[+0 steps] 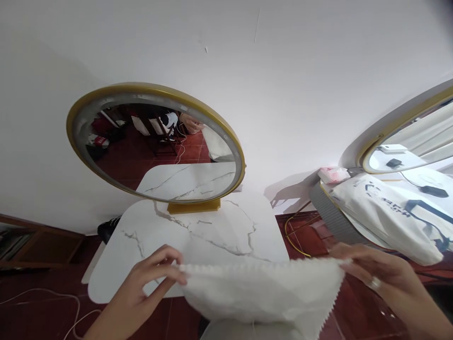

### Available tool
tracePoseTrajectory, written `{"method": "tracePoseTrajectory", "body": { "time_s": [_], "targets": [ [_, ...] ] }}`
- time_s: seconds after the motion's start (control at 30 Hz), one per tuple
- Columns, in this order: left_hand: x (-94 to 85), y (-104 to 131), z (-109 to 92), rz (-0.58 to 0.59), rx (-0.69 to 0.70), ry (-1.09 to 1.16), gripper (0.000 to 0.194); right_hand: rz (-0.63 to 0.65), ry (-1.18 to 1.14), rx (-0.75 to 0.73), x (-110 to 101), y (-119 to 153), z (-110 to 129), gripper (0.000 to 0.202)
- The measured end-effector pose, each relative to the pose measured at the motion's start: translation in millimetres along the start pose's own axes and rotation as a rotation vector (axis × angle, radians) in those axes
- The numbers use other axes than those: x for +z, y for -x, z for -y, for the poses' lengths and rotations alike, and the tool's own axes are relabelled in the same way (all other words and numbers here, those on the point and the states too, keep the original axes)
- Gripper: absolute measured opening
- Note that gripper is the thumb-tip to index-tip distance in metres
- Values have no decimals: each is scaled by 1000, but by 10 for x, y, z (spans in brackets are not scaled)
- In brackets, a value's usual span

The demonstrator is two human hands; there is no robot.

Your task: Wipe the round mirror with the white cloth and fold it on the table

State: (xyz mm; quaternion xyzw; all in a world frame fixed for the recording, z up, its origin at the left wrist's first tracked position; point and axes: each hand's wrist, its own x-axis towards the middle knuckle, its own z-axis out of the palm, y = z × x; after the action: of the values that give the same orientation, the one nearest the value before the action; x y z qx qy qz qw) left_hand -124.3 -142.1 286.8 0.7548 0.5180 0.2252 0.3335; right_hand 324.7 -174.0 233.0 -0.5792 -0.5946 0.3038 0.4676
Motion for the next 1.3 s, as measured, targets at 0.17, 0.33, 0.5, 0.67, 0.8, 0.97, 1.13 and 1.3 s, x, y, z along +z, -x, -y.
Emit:
{"method": "tracePoseTrajectory", "body": {
  "time_s": [0.17,0.33,0.5,0.67,0.8,0.97,1.13,1.3],
  "targets": [
    [516,-782,386,-56,-72,-316,40,76,92,112,488,-791,-597,30],
    [1173,-1611,801,-86,-263,-487,38,5,141,227,1074,-1513,-1388,46],
    [1816,-1706,1108,-99,-273,-524,44,-33,194,167,1539,-1572,-1683,62],
    [2243,-1746,1377,-169,-39,-566,47,128,405,-12,2160,-1081,-1665,54],
    [2268,-2019,1453,-261,-137,-622,54,240,811,-32,2512,-1022,-1703,53],
    [2165,-2334,1452,-246,-278,-686,48,277,876,-67,2601,-1382,-1789,55],
    [2117,-2758,1585,-181,-363,-653,40,308,857,-18,2691,-1815,-1816,57],
    [2124,-2785,1616,-136,-309,-638,40,318,869,1,2725,-1876,-1791,57]
  ]
}}
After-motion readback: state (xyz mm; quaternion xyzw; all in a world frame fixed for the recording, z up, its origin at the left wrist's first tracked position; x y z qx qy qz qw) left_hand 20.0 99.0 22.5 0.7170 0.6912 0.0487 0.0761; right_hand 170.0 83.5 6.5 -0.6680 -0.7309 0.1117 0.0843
